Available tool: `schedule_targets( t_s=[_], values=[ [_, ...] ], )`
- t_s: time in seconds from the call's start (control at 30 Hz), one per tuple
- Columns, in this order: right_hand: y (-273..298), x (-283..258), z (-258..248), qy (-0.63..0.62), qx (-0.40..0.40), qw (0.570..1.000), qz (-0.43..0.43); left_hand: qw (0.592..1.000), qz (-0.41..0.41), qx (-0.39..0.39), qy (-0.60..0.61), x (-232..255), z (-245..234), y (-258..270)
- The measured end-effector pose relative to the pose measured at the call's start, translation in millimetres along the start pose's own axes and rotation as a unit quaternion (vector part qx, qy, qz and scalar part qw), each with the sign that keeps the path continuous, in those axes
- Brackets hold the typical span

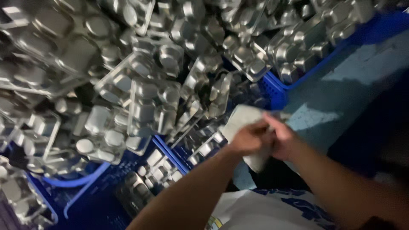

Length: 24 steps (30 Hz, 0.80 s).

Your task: The person wipes stainless steel compartmentalized trays with a cloth, handling them one at a time from a large pile in blue crates. The person wipes both sides of each tray and places the cleaned trays into a separate stack.

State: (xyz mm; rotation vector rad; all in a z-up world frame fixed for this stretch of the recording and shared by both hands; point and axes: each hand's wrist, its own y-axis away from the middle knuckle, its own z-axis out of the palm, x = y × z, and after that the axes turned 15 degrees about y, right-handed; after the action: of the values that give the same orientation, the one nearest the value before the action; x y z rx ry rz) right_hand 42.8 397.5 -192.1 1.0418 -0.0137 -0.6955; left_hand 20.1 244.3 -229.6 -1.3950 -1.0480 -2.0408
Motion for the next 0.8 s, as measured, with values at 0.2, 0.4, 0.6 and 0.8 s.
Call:
schedule_targets(
  t_s=[0.2, 0.4, 0.6, 0.8],
  values=[
    [-3, -25, -78, 0.150, 0.032, 0.979, -0.138, 0.915, -0.235, 0.313, -0.098, 18, -68, -43],
    [18, -44, -121, 0.098, 0.085, 0.991, 0.042, 0.862, -0.299, 0.319, -0.258, -21, -84, -65],
    [3, -48, -123, 0.139, 0.076, 0.985, 0.071, 0.838, -0.173, 0.448, -0.257, 23, -64, -54],
    [-28, -93, -112, 0.102, 0.136, 0.984, 0.059, 0.901, 0.073, 0.346, 0.251, 92, -93, -32]
  ],
)
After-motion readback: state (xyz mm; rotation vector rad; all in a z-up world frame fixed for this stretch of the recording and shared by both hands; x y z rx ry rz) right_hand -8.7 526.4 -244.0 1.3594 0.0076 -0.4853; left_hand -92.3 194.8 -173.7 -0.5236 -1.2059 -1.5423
